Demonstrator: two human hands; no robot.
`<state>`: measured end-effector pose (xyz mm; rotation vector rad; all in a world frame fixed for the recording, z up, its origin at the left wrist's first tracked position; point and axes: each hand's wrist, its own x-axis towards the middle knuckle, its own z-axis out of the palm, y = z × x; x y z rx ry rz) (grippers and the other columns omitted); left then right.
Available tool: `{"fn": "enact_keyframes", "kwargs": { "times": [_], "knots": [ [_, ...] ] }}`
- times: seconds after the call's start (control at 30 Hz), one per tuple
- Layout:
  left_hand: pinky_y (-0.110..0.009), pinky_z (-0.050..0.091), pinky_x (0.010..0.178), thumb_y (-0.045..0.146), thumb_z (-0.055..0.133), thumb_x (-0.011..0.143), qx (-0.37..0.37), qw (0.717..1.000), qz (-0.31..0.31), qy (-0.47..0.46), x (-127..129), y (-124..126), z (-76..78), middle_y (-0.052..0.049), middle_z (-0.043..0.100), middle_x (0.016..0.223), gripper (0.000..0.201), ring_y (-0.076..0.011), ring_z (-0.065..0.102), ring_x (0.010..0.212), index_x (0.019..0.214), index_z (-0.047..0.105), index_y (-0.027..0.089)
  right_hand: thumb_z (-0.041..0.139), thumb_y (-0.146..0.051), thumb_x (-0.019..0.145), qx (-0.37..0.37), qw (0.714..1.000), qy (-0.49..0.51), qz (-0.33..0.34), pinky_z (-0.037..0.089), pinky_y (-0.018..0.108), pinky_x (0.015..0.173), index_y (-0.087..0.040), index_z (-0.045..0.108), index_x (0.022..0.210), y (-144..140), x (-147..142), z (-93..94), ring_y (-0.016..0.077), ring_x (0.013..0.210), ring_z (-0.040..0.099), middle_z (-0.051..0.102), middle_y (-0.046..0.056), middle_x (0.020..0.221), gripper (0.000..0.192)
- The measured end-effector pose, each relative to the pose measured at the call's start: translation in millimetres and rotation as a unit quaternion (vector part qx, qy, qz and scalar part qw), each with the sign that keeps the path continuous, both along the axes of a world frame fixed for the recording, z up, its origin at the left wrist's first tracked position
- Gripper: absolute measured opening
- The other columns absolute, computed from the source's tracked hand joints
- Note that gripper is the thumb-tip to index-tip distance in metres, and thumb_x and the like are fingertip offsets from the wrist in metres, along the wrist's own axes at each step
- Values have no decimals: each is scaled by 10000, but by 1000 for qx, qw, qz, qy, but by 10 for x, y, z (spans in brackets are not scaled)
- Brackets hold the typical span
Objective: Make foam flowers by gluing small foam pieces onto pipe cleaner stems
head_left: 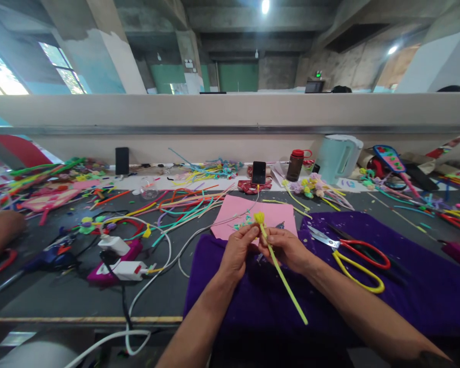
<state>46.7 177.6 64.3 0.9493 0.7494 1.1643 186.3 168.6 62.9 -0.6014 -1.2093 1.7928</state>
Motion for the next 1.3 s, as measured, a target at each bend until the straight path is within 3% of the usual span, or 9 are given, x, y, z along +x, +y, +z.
{"fn": "enact_keyframes", "kwargs": {
  "times": [0.1, 0.23, 0.4, 0.5, 0.67, 0.8, 0.97, 1.3],
  "knots": [
    [-210, 463, 569, 311, 691, 660, 4, 1000, -10, -9, 9, -17, 10, -38, 632, 765, 226, -113, 578, 646, 775, 690, 116, 549, -309, 765, 2, 1000, -11, 16, 302, 165, 319, -147, 530, 725, -11, -33, -57, 63, 356, 458, 576, -8, 570, 168],
    [-198, 413, 460, 325, 689, 659, -6, 1000, -23, -16, -16, -9, 22, -6, 593, 633, 233, -78, 517, 491, 764, 669, 118, 514, -368, 816, 32, 997, -74, -7, 324, 162, 339, -154, 546, 800, -14, -44, -68, 68, 381, 500, 595, -6, 612, 217],
    [-143, 282, 382, 331, 711, 631, -11, 1000, 24, 1, -48, 15, 37, 14, 561, 598, 236, -34, 442, 454, 704, 642, 118, 524, -419, 814, 111, 965, -197, -131, 316, 159, 350, -149, 560, 740, 24, 3, -6, 62, 389, 489, 563, -27, 559, 283],
    [-142, 202, 349, 346, 678, 670, -5, 1000, 1, 21, -45, 12, 36, 14, 549, 577, 236, -20, 400, 419, 684, 623, 117, 553, -386, 800, 119, 958, -179, -190, 311, 167, 364, -154, 562, 726, 35, 24, 14, 57, 398, 478, 566, -32, 578, 243],
    [-137, 204, 358, 327, 669, 689, -17, 999, -26, 14, -42, 2, 31, 5, 593, 657, 210, -7, 396, 415, 752, 614, 134, 592, -354, 772, 116, 961, -124, -219, 321, 185, 379, -162, 550, 699, 23, 36, 30, 57, 388, 451, 540, -51, 539, 210],
    [-142, 199, 352, 325, 681, 674, -38, 998, -41, 0, -44, -2, 45, 29, 561, 571, 210, -6, 365, 378, 727, 612, 133, 645, -323, 724, 97, 965, -107, -217, 322, 183, 378, -166, 569, 771, 27, 45, 61, 57, 399, 456, 554, -51, 569, 181],
    [-160, 222, 351, 342, 650, 691, -44, 994, -92, -25, -20, -9, 61, 38, 501, 458, 262, -28, 378, 345, 579, 549, 127, 658, -325, 709, 96, 978, -105, -153, 326, 177, 370, -175, 585, 927, 28, 55, 86, 69, 436, 478, 574, -33, 637, 274],
    [-163, 219, 352, 348, 661, 679, -37, 996, -72, 25, -9, -33, 59, 45, 525, 457, 235, -28, 361, 321, 634, 560, 141, 641, -337, 724, 105, 971, -132, -168, 332, 174, 369, -170, 576, 835, 67, 65, 29, 70, 423, 478, 567, -37, 592, 211]
  ]
}}
